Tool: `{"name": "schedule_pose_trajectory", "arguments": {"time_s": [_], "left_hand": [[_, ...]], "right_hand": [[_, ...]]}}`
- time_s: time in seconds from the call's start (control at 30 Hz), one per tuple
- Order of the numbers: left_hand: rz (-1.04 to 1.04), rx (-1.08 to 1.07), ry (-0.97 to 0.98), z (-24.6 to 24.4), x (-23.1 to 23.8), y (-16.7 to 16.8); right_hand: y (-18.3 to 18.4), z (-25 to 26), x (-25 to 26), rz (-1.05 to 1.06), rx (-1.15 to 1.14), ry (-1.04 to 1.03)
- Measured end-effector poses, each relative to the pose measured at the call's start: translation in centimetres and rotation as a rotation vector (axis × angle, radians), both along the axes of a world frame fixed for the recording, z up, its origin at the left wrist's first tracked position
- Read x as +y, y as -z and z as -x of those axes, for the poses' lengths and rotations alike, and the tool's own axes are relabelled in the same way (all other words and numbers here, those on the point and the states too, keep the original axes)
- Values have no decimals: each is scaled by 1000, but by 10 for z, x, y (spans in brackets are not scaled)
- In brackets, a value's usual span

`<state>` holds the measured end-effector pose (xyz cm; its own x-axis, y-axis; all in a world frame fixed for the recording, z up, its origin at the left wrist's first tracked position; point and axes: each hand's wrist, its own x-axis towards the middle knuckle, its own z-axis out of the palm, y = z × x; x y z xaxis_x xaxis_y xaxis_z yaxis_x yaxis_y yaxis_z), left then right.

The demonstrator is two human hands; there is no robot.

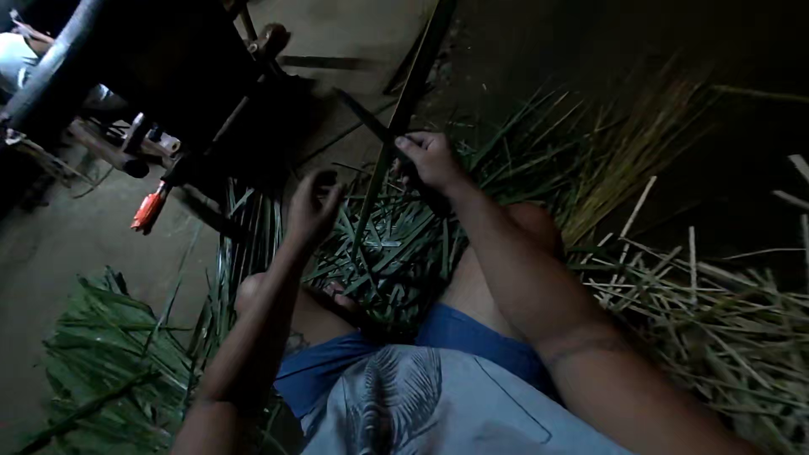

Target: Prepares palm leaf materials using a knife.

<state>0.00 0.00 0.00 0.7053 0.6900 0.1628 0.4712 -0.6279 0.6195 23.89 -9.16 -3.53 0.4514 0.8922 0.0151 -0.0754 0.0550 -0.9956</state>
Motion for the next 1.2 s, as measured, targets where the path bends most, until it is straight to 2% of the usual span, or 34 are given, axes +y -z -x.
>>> {"name": "schedule_pose_trajectory", "arguments": {"time_s": [0.07,0.13,0.2,0.27,0.33,0.57,0.67,0.77,0.83,0.9,1.0,1.1,1.2], "left_hand": [[-13,140,-27,8,6,63],[-34,219,-62,11,7,105],[-73,234,-88,14,10,134],[-126,217,-99,19,12,147],[-185,174,-118,28,14,151],[-314,185,-104,68,39,123],[-279,163,-32,69,51,111],[-69,146,-29,57,61,100],[130,65,-45,41,67,98],[376,18,-50,21,71,96],[629,-44,18,-3,67,95],[855,-132,99,-7,70,106],[1033,-293,36,-7,71,118]], "right_hand": [[-2,-10,-6,-76,121,3],[-6,-16,-12,-108,220,7],[-11,-22,-17,-110,318,28],[-12,-32,-20,-131,392,77],[-10,-46,-22,-159,453,164],[-2,-106,-37,-296,557,536],[2,-116,-37,-310,579,637],[3,-108,-30,-264,540,668],[3,-91,-20,-197,443,617],[4,-65,-9,-103,313,498],[9,-21,6,31,193,263],[20,13,21,163,146,55],[31,32,32,282,147,-69]]}}
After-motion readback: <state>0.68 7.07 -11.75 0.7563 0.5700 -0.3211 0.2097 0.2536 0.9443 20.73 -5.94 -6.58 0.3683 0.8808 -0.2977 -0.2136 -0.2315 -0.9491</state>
